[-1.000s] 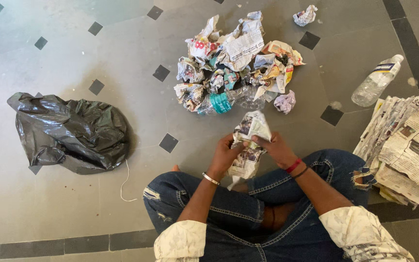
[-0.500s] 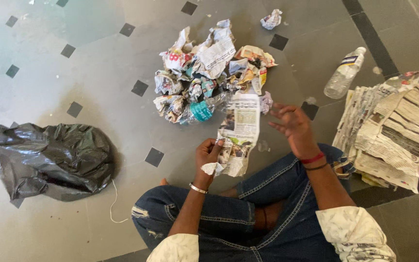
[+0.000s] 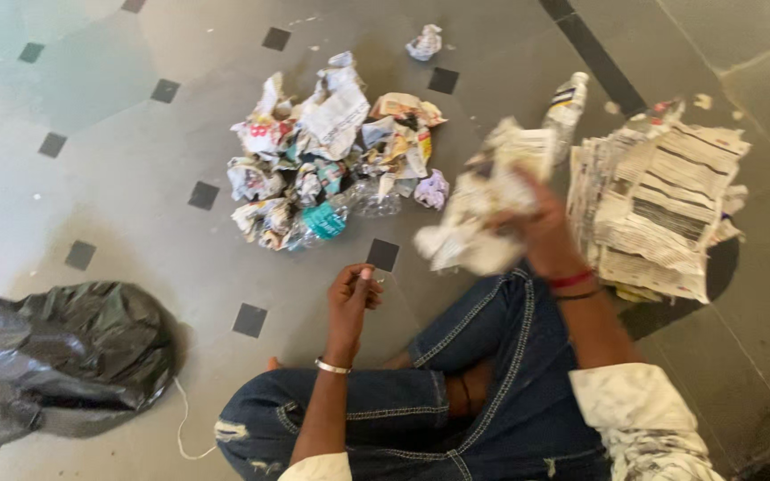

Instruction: The person sits on the floor and sorts through a pile of crumpled paper and plastic bottles. They unfold and fold paper items, then handle a plastic bottle, placing sorted items into a black bag.

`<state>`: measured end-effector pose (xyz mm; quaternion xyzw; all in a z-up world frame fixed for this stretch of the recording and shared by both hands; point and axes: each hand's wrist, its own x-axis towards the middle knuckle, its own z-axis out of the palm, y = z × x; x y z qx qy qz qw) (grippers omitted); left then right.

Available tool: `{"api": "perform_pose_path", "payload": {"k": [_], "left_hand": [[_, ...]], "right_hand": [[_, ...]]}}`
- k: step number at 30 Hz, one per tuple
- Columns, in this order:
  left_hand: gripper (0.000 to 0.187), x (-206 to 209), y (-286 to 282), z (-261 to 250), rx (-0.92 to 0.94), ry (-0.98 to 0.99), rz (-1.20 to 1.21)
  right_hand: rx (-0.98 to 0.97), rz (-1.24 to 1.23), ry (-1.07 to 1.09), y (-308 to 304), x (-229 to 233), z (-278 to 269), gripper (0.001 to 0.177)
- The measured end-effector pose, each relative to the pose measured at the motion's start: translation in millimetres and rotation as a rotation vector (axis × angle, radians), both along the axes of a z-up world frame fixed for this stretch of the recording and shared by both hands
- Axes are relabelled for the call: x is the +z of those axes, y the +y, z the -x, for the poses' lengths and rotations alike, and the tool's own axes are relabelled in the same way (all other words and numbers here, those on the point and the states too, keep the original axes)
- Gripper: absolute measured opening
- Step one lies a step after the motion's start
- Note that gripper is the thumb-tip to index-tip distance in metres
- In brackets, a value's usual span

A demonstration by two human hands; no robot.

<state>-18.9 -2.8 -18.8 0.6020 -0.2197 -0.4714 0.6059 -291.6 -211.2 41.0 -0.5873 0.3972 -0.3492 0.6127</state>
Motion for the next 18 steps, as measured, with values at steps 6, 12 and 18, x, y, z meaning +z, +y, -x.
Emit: {"api": "perform_pose_path", "payload": {"k": [6, 12, 18], "left_hand": [[0.026, 3.9, -3.0, 10.7, -0.098, -0.222, -0.057], [0.030, 12.4, -6.4, 16.6, -0.144, -0.402, -0.071], [0.029, 13.3, -2.9, 18.3, -0.164, -0.514, -0.106]], "right_hand": [[-0.232, 0.273, 0.136, -56.1, 39.1, 150.6, 0.072], [-0.300, 0.389, 0.955, -93.0, 0.7, 243.0, 0.092], [-0.569, 0.770, 1.120, -75.4, -38.2, 226.9, 0.055]]}}
